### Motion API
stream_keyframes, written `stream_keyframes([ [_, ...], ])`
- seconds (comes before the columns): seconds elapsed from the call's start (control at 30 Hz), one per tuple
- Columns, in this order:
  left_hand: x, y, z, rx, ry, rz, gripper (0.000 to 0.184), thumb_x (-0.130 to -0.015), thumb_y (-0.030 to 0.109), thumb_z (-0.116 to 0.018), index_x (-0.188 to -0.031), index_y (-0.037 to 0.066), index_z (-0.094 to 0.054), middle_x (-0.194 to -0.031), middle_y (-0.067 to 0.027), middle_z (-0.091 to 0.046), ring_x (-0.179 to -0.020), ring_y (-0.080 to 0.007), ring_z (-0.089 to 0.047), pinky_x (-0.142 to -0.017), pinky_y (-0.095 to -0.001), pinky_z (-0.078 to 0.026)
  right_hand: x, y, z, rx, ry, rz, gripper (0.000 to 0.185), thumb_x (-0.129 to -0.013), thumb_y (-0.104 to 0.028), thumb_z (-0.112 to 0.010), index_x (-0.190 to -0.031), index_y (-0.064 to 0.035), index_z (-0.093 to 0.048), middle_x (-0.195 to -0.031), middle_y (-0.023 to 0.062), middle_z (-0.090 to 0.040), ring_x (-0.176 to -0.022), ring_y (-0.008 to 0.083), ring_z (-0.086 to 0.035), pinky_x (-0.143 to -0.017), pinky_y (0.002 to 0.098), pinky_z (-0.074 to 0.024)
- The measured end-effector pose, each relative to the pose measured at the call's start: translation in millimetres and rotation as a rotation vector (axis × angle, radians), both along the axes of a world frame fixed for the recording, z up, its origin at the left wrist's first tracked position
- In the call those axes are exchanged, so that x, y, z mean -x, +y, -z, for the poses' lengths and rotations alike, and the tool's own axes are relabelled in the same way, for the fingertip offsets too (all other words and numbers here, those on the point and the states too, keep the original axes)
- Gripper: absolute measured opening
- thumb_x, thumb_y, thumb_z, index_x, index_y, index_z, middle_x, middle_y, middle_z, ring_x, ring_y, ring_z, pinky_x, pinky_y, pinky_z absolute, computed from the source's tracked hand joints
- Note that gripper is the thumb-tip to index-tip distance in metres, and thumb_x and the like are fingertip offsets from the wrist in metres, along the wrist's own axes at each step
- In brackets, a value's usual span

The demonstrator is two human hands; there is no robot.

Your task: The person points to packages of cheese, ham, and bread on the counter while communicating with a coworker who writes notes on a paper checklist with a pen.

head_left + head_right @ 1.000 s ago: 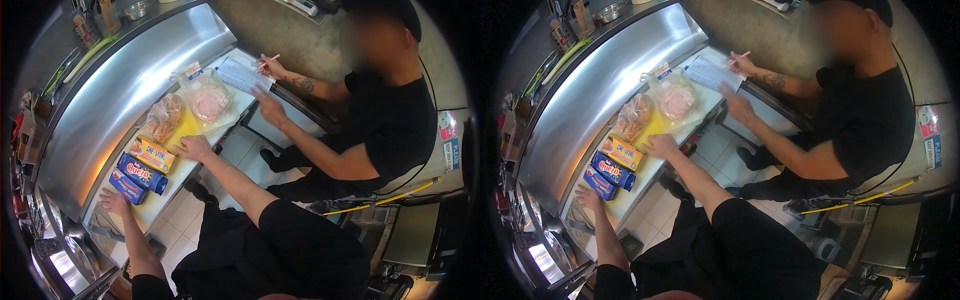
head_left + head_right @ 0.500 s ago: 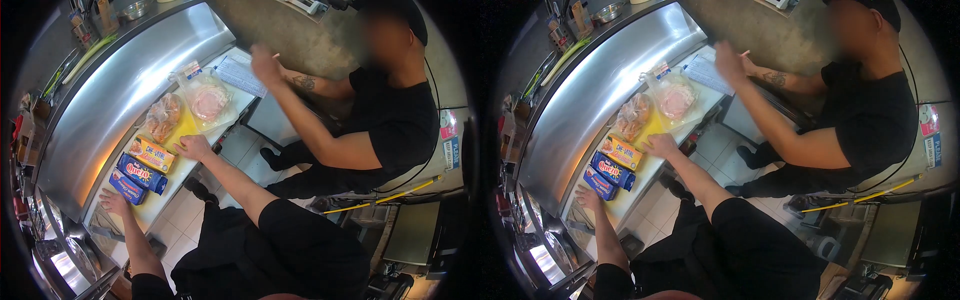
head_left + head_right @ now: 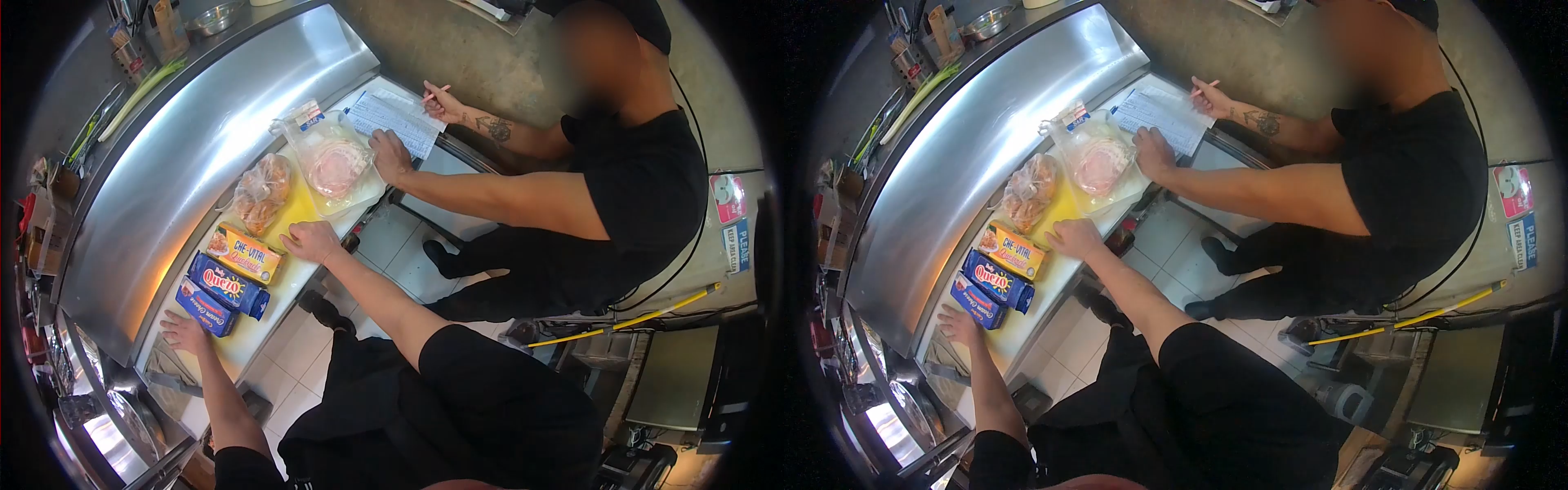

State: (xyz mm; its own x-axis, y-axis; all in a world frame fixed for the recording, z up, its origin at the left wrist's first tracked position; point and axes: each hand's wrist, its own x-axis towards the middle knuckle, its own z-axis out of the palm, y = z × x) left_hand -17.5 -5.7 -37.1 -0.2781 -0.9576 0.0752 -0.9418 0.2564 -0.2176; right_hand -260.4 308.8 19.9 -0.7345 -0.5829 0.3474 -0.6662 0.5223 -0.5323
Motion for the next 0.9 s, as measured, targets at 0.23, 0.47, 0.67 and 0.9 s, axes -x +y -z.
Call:
stream_keyframes([
  [0.23,0,3,-6,-0.015,-0.001,-0.003,0.078,-0.093,0.063,-0.034,-0.153,0.017,-0.016,-0.157,-0.0174,-0.016,-0.143,-0.0415,-0.019,-0.109,-0.0649,-0.019,0,1,-1,0.008,0.057,-0.011,0.038,-0.088,-0.041,-0.058,-0.067,-0.0098,-0.058,-0.066,0.0087,-0.064,-0.061,0.0294,-0.063,-0.057,0.0417,-0.0495],
  [0.47,2,5,-10,-0.041,0.042,-0.012,0.079,-0.092,0.063,-0.035,-0.153,0.017,-0.015,-0.158,-0.0176,-0.014,-0.143,-0.0425,-0.018,-0.109,-0.0647,-0.018,1,-1,2,0.01,0.063,-0.009,0.039,-0.087,-0.043,-0.058,-0.067,-0.0094,-0.058,-0.067,0.0089,-0.064,-0.061,0.0291,-0.063,-0.058,0.0413,-0.05],
  [0.67,1,3,-6,-0.049,0.02,-0.015,0.078,-0.092,0.062,-0.037,-0.153,0.018,-0.014,-0.158,-0.0171,-0.013,-0.143,-0.0426,-0.016,-0.11,-0.0648,-0.017,-1,0,-5,-0.009,-0.007,-0.013,0.039,-0.087,-0.044,-0.056,-0.07,-0.009,-0.06,-0.07,0.0107,-0.065,-0.065,0.0306,-0.064,-0.061,0.0431,-0.0505],
  [0.9,2,6,-10,-0.046,0.043,-0.006,0.077,-0.092,0.061,-0.037,-0.153,0.018,-0.016,-0.158,-0.0173,-0.015,-0.143,-0.0425,-0.018,-0.11,-0.0643,-0.018,1,0,0,0.039,0.078,0.0,0.038,-0.087,-0.041,-0.06,-0.066,-0.0092,-0.058,-0.065,0.0087,-0.063,-0.059,0.0287,-0.063,-0.057,0.0407,-0.0495],
])
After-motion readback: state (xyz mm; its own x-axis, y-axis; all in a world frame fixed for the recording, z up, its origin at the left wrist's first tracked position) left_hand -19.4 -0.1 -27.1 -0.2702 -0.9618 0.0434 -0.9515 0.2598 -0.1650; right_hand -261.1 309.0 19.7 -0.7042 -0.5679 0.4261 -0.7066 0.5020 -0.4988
